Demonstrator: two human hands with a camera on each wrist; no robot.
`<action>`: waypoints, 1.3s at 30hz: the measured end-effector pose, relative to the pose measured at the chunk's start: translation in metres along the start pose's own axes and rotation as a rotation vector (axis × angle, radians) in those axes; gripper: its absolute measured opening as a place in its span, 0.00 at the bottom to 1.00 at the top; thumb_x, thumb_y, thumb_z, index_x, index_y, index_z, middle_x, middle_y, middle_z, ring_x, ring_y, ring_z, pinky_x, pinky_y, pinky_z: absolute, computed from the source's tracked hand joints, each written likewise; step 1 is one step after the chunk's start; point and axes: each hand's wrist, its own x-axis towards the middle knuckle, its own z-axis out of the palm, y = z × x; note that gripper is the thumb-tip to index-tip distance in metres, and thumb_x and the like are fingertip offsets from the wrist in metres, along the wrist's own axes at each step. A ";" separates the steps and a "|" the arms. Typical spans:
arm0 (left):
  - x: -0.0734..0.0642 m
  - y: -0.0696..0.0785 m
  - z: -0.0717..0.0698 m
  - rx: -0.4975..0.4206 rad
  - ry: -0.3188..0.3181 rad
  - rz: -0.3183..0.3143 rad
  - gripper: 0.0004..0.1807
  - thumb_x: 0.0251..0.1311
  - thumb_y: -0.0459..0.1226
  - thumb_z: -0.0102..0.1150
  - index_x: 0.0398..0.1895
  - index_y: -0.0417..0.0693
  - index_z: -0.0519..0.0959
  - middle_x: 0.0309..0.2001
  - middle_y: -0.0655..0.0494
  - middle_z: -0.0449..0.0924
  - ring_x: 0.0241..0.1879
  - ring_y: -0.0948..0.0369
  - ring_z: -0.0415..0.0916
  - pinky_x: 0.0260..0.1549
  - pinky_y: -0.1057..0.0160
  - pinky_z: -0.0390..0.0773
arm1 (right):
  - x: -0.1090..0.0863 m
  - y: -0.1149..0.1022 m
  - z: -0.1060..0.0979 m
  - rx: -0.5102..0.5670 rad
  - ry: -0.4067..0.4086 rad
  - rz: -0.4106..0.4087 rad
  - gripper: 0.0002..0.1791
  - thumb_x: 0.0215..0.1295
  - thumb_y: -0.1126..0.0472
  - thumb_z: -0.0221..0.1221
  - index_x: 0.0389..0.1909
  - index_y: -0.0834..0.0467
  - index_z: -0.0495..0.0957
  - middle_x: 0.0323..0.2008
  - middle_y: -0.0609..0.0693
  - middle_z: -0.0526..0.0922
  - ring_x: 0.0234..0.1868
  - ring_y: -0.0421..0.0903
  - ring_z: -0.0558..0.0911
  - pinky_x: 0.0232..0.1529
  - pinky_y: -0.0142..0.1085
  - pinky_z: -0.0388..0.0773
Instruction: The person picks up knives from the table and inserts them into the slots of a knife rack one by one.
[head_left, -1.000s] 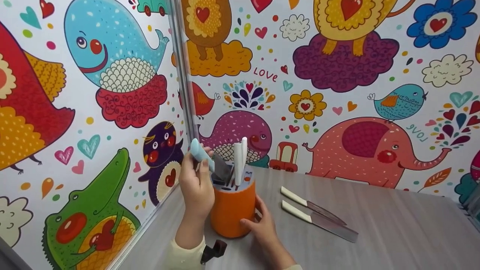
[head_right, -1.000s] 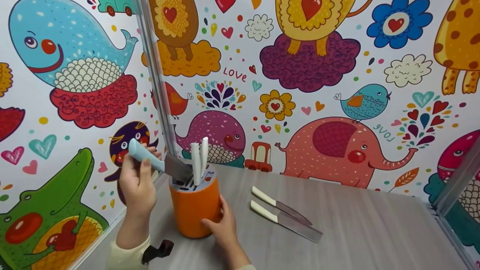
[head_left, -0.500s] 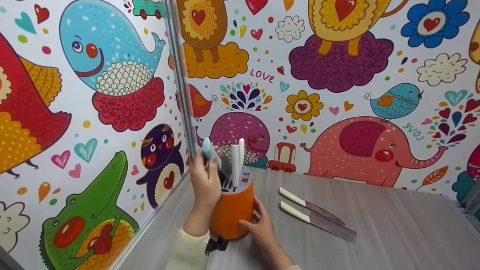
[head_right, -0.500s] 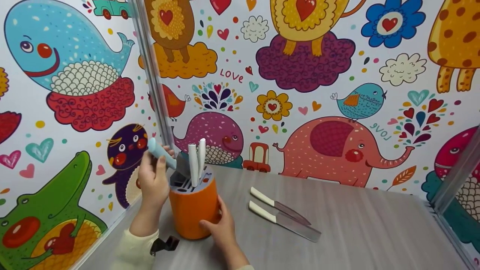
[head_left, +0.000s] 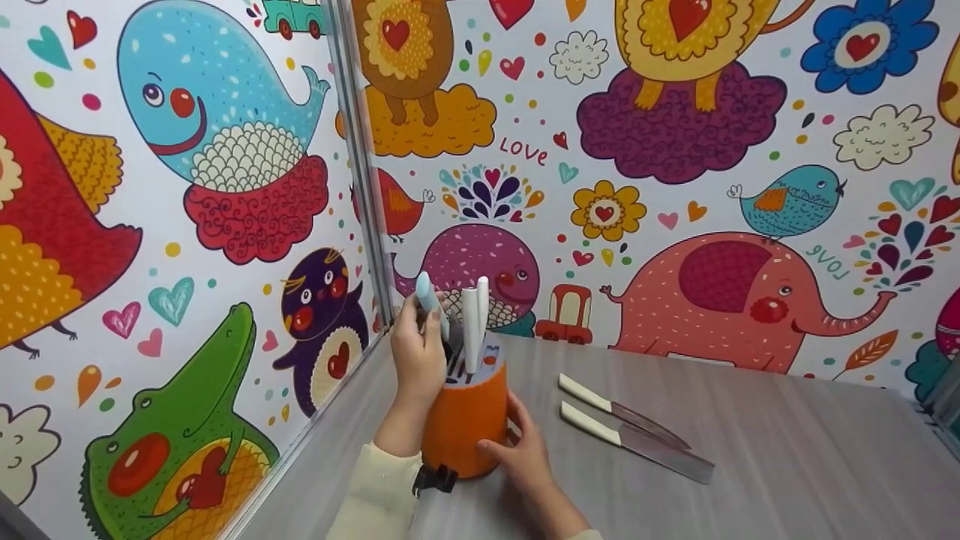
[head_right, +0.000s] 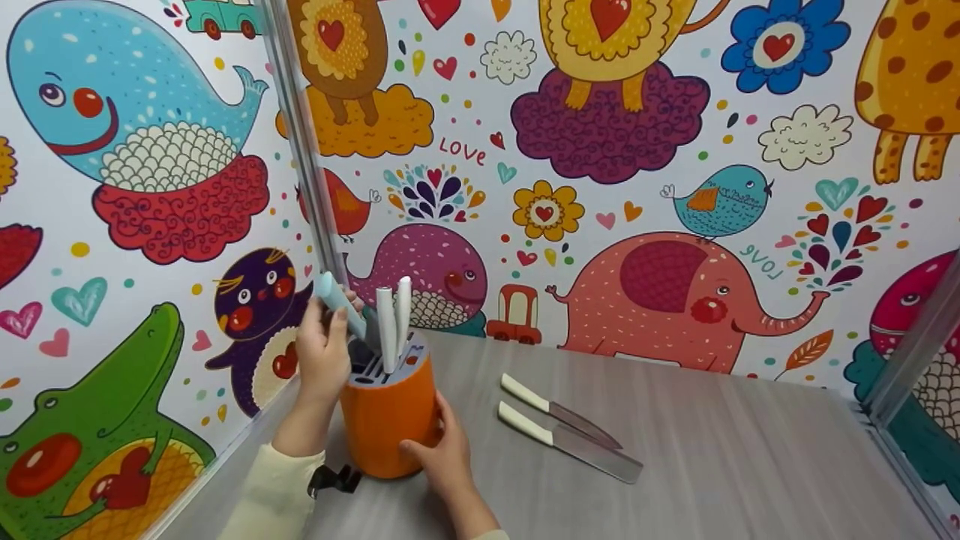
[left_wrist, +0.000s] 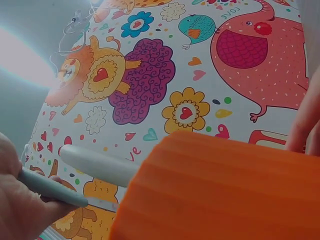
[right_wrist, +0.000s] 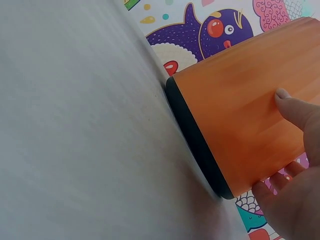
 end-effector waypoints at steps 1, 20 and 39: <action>0.001 -0.001 0.001 0.012 -0.002 0.003 0.15 0.80 0.30 0.52 0.63 0.34 0.76 0.56 0.41 0.86 0.58 0.47 0.85 0.65 0.43 0.81 | 0.000 0.000 0.000 0.001 -0.001 -0.002 0.57 0.57 0.45 0.78 0.84 0.51 0.58 0.81 0.57 0.66 0.81 0.60 0.64 0.81 0.63 0.60; 0.011 -0.025 0.020 0.173 -0.115 -0.168 0.15 0.79 0.31 0.51 0.63 0.35 0.77 0.53 0.39 0.87 0.54 0.46 0.85 0.59 0.42 0.83 | 0.002 0.002 -0.003 -0.001 0.014 -0.010 0.59 0.55 0.43 0.79 0.84 0.53 0.58 0.81 0.58 0.66 0.81 0.61 0.64 0.80 0.61 0.62; 0.008 -0.027 0.022 0.270 -0.168 -0.304 0.24 0.80 0.34 0.51 0.75 0.37 0.70 0.68 0.38 0.79 0.68 0.43 0.77 0.71 0.38 0.74 | 0.000 0.003 -0.001 0.020 0.021 -0.029 0.55 0.58 0.53 0.79 0.82 0.57 0.60 0.80 0.61 0.67 0.80 0.63 0.66 0.79 0.62 0.63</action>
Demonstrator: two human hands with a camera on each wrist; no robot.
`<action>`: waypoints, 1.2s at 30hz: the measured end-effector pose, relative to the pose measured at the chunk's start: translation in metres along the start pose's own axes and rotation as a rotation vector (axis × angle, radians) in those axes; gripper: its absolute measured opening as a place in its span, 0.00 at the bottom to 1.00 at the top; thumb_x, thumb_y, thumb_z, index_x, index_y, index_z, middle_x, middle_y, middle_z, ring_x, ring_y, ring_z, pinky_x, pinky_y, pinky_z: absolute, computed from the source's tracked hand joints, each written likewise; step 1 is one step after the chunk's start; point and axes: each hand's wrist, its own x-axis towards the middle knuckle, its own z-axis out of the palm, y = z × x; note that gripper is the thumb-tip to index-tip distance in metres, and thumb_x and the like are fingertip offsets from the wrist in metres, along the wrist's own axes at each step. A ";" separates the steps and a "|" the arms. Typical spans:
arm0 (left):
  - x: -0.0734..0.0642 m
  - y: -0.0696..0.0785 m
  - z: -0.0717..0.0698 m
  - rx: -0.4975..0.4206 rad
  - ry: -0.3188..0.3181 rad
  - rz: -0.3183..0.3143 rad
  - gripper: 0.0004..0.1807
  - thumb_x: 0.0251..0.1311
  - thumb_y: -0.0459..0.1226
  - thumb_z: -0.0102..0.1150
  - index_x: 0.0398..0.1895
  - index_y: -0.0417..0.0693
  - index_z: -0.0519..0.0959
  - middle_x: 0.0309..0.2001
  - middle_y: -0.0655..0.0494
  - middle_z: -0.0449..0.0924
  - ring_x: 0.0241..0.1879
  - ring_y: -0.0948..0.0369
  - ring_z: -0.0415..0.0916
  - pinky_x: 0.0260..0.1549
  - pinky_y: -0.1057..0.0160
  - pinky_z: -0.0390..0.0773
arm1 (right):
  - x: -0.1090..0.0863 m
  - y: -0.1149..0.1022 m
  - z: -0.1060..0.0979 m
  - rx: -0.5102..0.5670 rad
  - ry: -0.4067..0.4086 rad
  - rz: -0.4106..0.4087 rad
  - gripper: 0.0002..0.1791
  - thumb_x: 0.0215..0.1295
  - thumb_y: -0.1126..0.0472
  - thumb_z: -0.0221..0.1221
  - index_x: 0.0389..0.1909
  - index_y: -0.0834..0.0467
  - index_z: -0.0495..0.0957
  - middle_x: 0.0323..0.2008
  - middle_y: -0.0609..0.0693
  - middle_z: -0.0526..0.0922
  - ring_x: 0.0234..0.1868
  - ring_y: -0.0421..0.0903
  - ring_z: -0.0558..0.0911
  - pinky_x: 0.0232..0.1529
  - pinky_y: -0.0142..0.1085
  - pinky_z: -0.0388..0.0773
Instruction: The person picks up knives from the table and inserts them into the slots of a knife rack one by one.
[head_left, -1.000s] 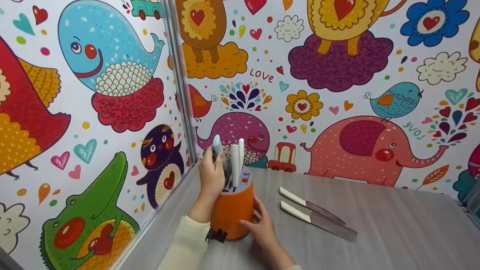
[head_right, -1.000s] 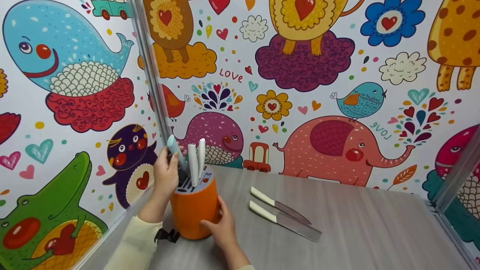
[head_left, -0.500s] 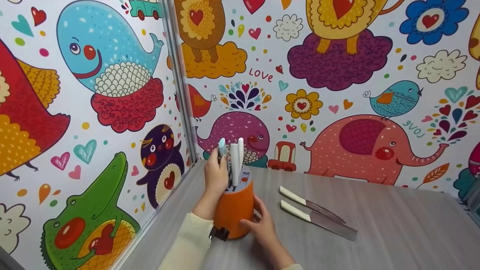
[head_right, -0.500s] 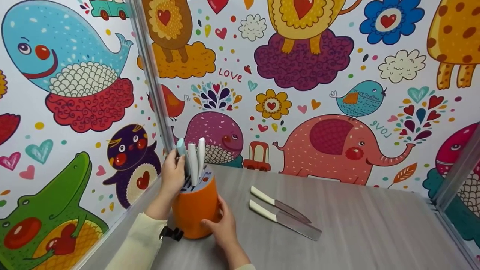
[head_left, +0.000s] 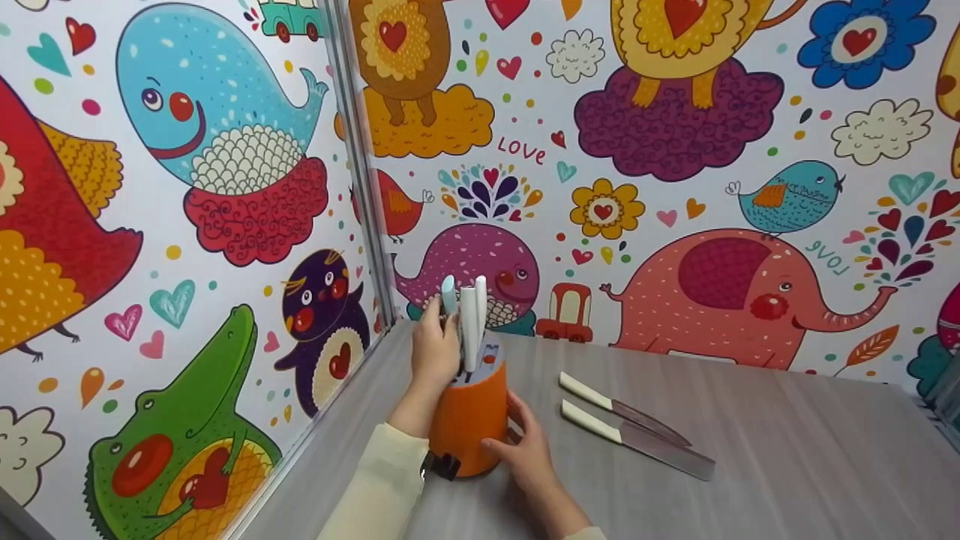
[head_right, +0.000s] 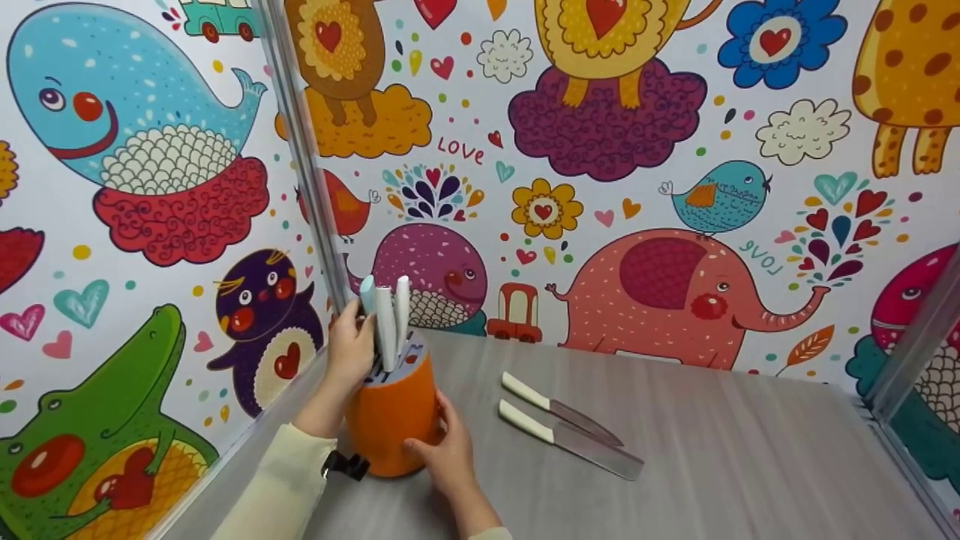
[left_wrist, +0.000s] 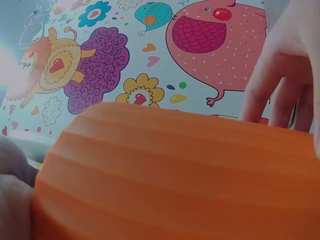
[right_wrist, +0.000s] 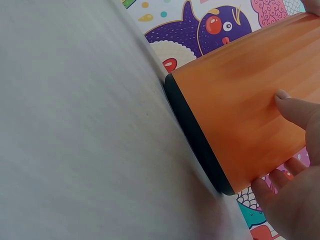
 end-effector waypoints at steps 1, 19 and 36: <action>0.000 0.000 0.000 0.006 -0.006 -0.014 0.23 0.80 0.34 0.51 0.75 0.39 0.71 0.68 0.39 0.79 0.66 0.44 0.78 0.70 0.38 0.75 | 0.000 0.000 0.000 0.005 0.001 0.005 0.55 0.57 0.53 0.79 0.82 0.57 0.60 0.80 0.61 0.67 0.80 0.63 0.66 0.80 0.62 0.63; 0.000 0.001 0.001 -0.100 -0.032 -0.093 0.29 0.73 0.24 0.54 0.76 0.43 0.71 0.71 0.40 0.77 0.69 0.42 0.78 0.71 0.40 0.75 | -0.001 -0.001 0.001 0.017 -0.005 0.032 0.55 0.57 0.54 0.79 0.83 0.54 0.60 0.80 0.59 0.66 0.81 0.61 0.65 0.80 0.61 0.62; -0.033 -0.027 0.002 -0.076 0.398 0.321 0.31 0.70 0.38 0.61 0.74 0.37 0.71 0.75 0.38 0.71 0.77 0.40 0.64 0.78 0.31 0.59 | 0.000 0.002 0.000 -0.019 0.008 0.016 0.54 0.58 0.53 0.79 0.82 0.53 0.61 0.80 0.58 0.68 0.80 0.61 0.66 0.80 0.61 0.64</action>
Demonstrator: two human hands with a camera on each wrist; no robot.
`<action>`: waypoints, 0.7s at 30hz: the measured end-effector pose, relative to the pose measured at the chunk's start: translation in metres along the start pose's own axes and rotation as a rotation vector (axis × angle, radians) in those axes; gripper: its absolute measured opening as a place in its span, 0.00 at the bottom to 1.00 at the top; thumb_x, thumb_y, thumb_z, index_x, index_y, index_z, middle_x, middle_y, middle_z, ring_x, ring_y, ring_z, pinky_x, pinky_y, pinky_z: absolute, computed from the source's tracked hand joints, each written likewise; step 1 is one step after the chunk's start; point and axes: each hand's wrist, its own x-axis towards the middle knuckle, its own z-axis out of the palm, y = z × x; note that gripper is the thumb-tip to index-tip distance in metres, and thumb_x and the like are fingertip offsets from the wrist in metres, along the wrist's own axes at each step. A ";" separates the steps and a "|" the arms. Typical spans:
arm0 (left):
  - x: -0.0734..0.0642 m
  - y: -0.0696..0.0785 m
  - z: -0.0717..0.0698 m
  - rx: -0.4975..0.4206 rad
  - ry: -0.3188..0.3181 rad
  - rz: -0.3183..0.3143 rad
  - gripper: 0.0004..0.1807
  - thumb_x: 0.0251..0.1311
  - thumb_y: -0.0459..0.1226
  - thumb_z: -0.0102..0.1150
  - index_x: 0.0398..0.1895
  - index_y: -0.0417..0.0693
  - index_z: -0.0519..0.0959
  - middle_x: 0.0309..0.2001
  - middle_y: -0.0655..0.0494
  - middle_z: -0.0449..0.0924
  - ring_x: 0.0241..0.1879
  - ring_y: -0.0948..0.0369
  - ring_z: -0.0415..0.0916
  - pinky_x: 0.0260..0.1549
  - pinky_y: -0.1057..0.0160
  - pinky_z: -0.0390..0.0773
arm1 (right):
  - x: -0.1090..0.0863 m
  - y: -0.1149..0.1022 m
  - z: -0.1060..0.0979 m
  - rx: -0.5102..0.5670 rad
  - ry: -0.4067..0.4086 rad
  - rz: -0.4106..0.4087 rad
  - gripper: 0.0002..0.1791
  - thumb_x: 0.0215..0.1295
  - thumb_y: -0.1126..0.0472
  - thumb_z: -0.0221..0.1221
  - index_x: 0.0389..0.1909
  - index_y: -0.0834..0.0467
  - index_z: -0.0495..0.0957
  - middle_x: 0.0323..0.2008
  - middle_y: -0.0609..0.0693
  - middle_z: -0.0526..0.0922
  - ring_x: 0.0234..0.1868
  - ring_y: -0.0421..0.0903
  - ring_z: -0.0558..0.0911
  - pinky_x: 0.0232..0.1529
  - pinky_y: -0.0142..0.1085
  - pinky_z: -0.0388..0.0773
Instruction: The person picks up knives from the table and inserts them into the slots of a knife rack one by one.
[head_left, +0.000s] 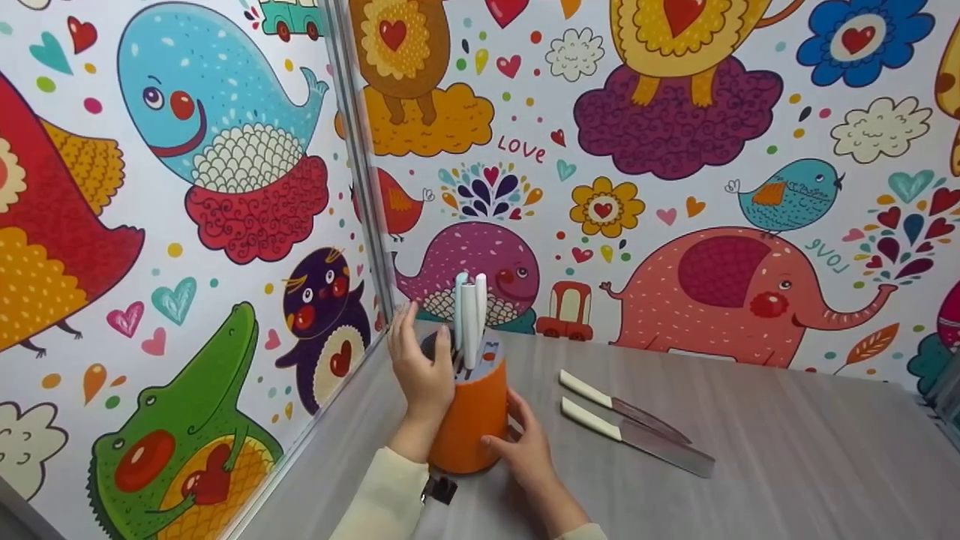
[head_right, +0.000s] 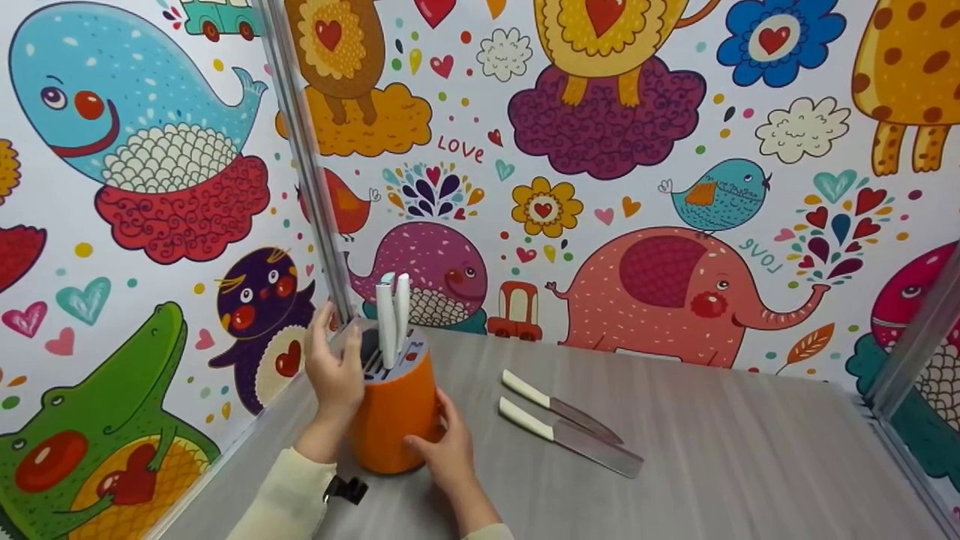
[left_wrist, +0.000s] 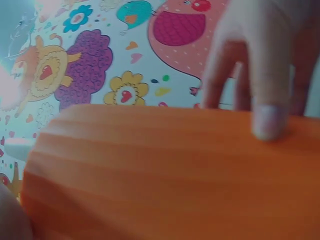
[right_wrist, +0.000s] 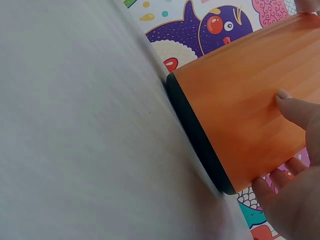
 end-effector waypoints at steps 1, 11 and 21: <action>-0.004 -0.004 -0.001 0.004 -0.008 0.020 0.34 0.68 0.40 0.61 0.75 0.37 0.69 0.76 0.37 0.69 0.77 0.39 0.62 0.78 0.29 0.57 | 0.000 -0.001 0.000 -0.002 0.002 0.002 0.54 0.58 0.53 0.79 0.83 0.53 0.61 0.80 0.58 0.68 0.80 0.61 0.66 0.79 0.61 0.64; -0.035 -0.047 -0.016 -0.089 -0.190 -0.077 0.56 0.55 0.48 0.72 0.83 0.40 0.53 0.83 0.38 0.56 0.79 0.39 0.58 0.77 0.28 0.57 | -0.001 -0.001 0.001 -0.018 0.002 -0.013 0.56 0.57 0.48 0.78 0.83 0.54 0.60 0.80 0.59 0.68 0.80 0.61 0.67 0.79 0.60 0.65; -0.049 -0.087 -0.029 -0.292 -0.381 -0.228 0.69 0.50 0.66 0.76 0.86 0.45 0.48 0.81 0.40 0.62 0.72 0.45 0.70 0.77 0.41 0.66 | 0.000 0.000 0.001 0.001 -0.001 -0.031 0.57 0.57 0.47 0.79 0.83 0.56 0.60 0.80 0.59 0.67 0.80 0.61 0.67 0.79 0.60 0.65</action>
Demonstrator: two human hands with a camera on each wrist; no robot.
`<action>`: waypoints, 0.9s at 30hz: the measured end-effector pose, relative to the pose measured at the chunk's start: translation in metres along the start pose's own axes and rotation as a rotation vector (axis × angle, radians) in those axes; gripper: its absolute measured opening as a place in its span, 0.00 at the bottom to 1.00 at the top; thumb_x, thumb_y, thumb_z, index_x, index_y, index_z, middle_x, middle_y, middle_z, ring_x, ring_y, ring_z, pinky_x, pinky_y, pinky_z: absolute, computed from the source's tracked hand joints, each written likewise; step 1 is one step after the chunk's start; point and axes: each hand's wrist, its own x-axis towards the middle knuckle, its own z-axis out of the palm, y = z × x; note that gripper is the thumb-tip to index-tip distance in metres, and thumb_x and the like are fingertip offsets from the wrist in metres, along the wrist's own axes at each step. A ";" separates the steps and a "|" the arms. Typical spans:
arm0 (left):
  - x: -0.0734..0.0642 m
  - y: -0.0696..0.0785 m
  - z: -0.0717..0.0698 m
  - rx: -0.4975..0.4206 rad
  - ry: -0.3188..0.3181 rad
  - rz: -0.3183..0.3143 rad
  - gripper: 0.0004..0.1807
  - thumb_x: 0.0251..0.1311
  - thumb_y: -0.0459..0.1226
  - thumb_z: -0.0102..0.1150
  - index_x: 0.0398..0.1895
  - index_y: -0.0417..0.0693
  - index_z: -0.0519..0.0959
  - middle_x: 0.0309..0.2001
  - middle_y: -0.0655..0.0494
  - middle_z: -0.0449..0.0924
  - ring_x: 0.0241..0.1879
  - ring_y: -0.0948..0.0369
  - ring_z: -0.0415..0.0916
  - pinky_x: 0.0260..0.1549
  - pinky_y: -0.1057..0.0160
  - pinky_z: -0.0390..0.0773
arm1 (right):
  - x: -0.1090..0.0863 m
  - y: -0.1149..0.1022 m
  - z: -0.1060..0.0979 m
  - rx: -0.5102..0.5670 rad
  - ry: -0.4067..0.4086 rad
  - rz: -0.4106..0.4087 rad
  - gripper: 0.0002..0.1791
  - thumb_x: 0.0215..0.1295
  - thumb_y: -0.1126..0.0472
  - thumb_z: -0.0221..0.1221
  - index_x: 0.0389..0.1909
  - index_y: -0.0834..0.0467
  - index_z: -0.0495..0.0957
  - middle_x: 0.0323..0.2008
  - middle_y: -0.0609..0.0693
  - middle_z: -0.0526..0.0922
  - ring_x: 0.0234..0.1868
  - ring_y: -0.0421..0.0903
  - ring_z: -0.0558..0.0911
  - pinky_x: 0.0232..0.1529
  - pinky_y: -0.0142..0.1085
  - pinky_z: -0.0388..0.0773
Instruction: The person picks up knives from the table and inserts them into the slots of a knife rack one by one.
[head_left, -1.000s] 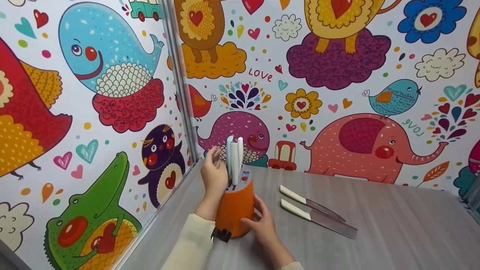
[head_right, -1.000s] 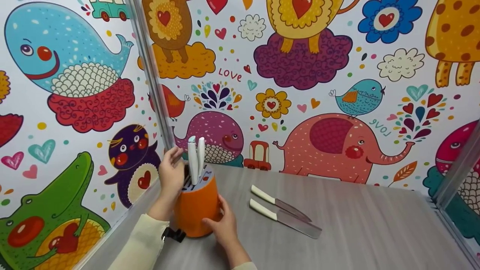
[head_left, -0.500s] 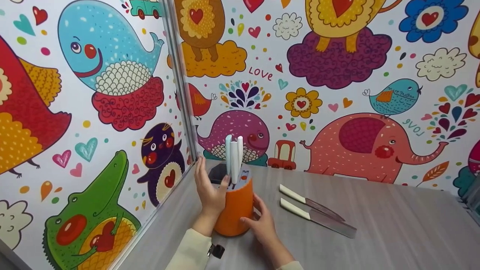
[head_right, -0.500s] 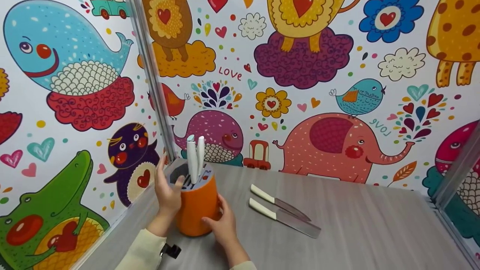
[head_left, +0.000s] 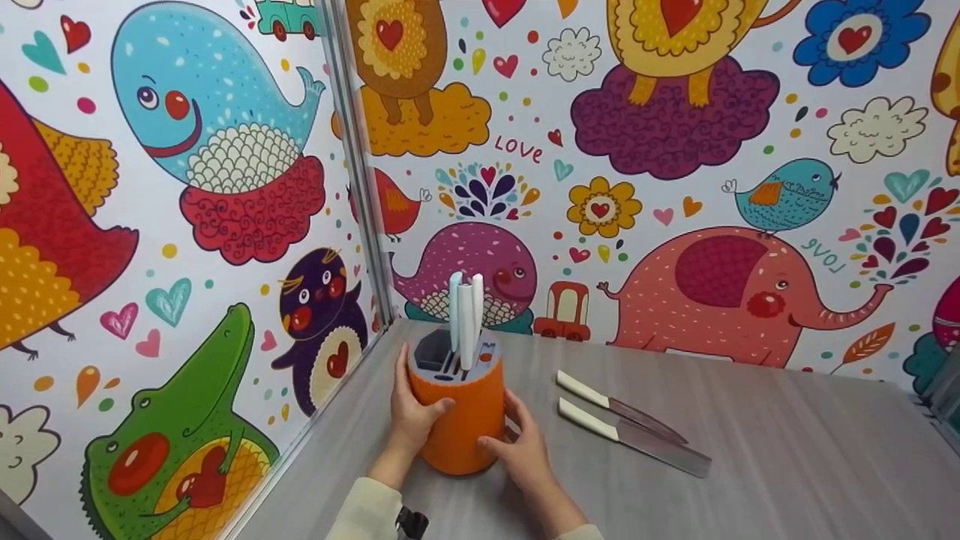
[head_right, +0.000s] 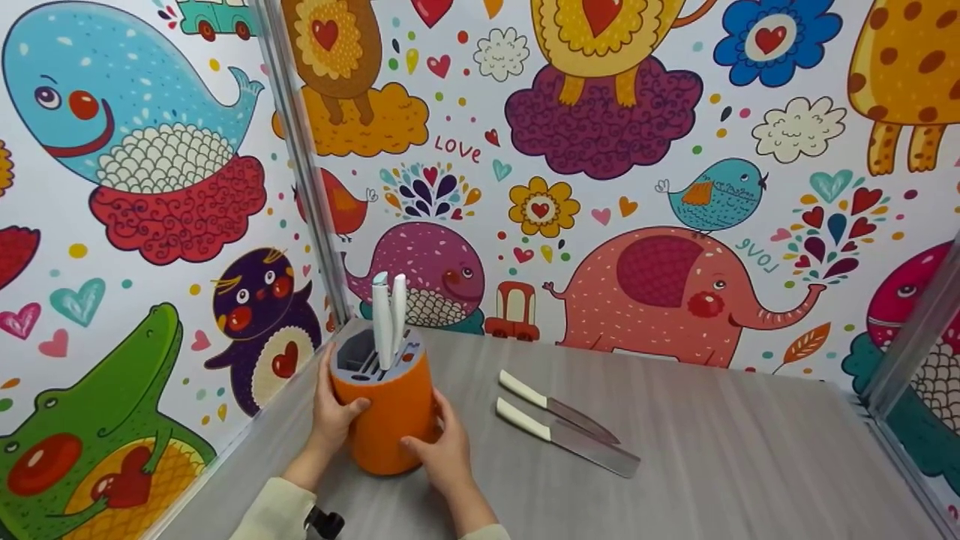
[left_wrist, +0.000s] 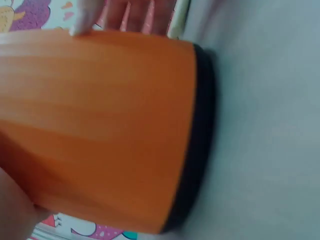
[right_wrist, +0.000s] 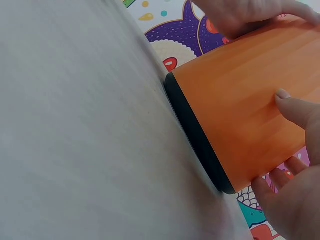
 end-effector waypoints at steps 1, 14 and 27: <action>-0.001 -0.001 -0.001 0.000 -0.011 -0.004 0.69 0.50 0.66 0.77 0.86 0.46 0.49 0.80 0.42 0.64 0.70 0.47 0.71 0.77 0.45 0.68 | 0.000 0.000 0.000 0.000 -0.004 -0.009 0.56 0.57 0.49 0.79 0.83 0.57 0.60 0.80 0.60 0.67 0.80 0.62 0.67 0.79 0.60 0.65; -0.009 -0.010 -0.005 0.050 -0.067 -0.025 0.66 0.47 0.52 0.84 0.84 0.48 0.52 0.74 0.48 0.73 0.64 0.62 0.75 0.70 0.68 0.72 | -0.001 -0.001 -0.001 0.010 0.007 0.025 0.56 0.57 0.49 0.79 0.82 0.55 0.61 0.80 0.59 0.68 0.79 0.61 0.67 0.79 0.60 0.65; -0.008 -0.009 -0.006 0.098 -0.056 -0.091 0.63 0.49 0.46 0.84 0.83 0.50 0.52 0.74 0.48 0.72 0.66 0.53 0.76 0.75 0.46 0.73 | 0.000 0.002 -0.008 -0.003 0.020 -0.024 0.50 0.63 0.50 0.76 0.80 0.60 0.64 0.76 0.62 0.72 0.76 0.62 0.73 0.75 0.59 0.72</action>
